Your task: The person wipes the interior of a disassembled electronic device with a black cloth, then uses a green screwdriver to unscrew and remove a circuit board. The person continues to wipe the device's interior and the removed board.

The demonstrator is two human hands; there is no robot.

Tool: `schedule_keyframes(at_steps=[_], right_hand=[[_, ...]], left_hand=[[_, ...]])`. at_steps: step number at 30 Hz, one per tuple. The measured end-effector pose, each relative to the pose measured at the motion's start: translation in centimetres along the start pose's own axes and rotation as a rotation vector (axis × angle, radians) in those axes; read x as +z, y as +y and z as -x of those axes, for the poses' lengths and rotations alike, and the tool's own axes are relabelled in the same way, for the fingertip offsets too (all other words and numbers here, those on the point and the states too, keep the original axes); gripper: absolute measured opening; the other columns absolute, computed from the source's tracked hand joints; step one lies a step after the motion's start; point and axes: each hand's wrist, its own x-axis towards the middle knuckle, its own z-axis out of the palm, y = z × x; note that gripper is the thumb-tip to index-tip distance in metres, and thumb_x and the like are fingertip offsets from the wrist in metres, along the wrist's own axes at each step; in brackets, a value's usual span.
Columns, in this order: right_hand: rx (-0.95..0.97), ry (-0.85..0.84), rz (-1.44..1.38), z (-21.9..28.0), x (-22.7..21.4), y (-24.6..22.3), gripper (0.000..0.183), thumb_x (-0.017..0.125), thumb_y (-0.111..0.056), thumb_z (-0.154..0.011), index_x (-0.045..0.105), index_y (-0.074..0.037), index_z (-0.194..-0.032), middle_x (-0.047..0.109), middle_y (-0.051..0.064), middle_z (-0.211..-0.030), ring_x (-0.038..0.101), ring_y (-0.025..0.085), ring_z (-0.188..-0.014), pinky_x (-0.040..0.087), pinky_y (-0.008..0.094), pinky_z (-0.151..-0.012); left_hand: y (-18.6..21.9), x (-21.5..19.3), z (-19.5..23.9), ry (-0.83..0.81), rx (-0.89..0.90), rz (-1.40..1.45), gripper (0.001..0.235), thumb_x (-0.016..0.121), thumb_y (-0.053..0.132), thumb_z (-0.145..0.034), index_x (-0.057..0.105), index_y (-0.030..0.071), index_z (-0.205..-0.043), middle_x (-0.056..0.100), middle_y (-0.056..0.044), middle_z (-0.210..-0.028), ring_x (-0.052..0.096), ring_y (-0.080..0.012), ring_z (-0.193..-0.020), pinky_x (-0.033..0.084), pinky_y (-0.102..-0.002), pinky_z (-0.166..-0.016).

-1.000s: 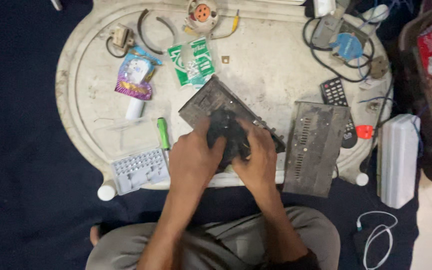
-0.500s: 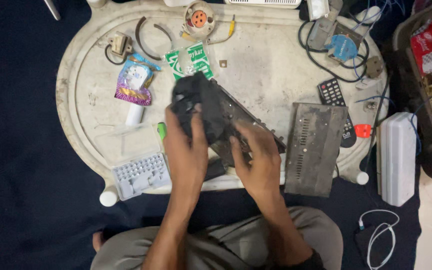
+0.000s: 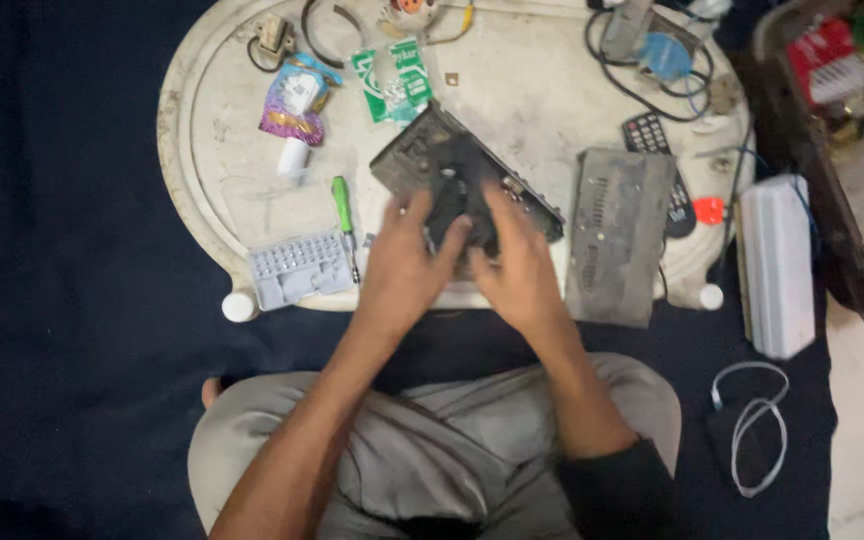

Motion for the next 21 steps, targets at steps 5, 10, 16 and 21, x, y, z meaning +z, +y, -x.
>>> schedule_keyframes(at_steps=[5,10,16,21], right_hand=[[0.014,-0.065,-0.072,4.0,1.2,-3.1,0.066,0.063,0.002,-0.093,0.039,0.003,-0.154,0.054,0.029,-0.147,0.055,0.045,-0.138,0.045,0.045,-0.116],[-0.073,-0.007,-0.186,5.2,-0.8,-6.4,0.065,0.063,0.002,-0.1,0.037,-0.002,-0.158,0.054,0.03,-0.153,0.056,0.044,-0.14,0.048,0.044,-0.114],[0.413,-0.118,-0.459,2.3,-2.5,-4.3,0.063,0.064,0.005,-0.096,0.047,-0.006,-0.155,0.068,0.019,-0.116,0.062,0.015,-0.094,0.051,0.032,-0.08],[0.36,0.006,-0.725,-0.1,-2.8,0.1,0.057,0.058,0.008,-0.097,0.05,-0.004,-0.152,0.067,0.009,-0.132,0.064,0.013,-0.116,0.053,0.025,-0.096]], left_hand=[[1.3,-1.1,0.2,-0.119,-0.549,0.2,0.047,0.07,0.014,-0.079,0.058,0.0,-0.123,0.072,-0.019,-0.087,0.073,-0.0328,-0.072,0.055,-0.04,-0.064],[2.8,-2.2,0.1,0.034,-0.6,0.471,0.039,0.07,0.007,-0.084,0.059,-0.001,-0.12,0.072,-0.016,-0.099,0.07,-0.0222,-0.084,0.057,-0.033,-0.071],[3.6,0.6,-0.9,0.183,-0.441,0.865,0.04,0.07,0.007,-0.094,0.058,-0.004,-0.13,0.071,-0.011,-0.118,0.068,-0.0172,-0.104,0.056,-0.03,-0.092],[2.7,1.5,-2.8,0.033,-0.452,0.697,0.045,0.072,0.011,-0.093,0.055,-0.003,-0.133,0.072,-0.01,-0.117,0.07,-0.0164,-0.103,0.058,-0.027,-0.089]])
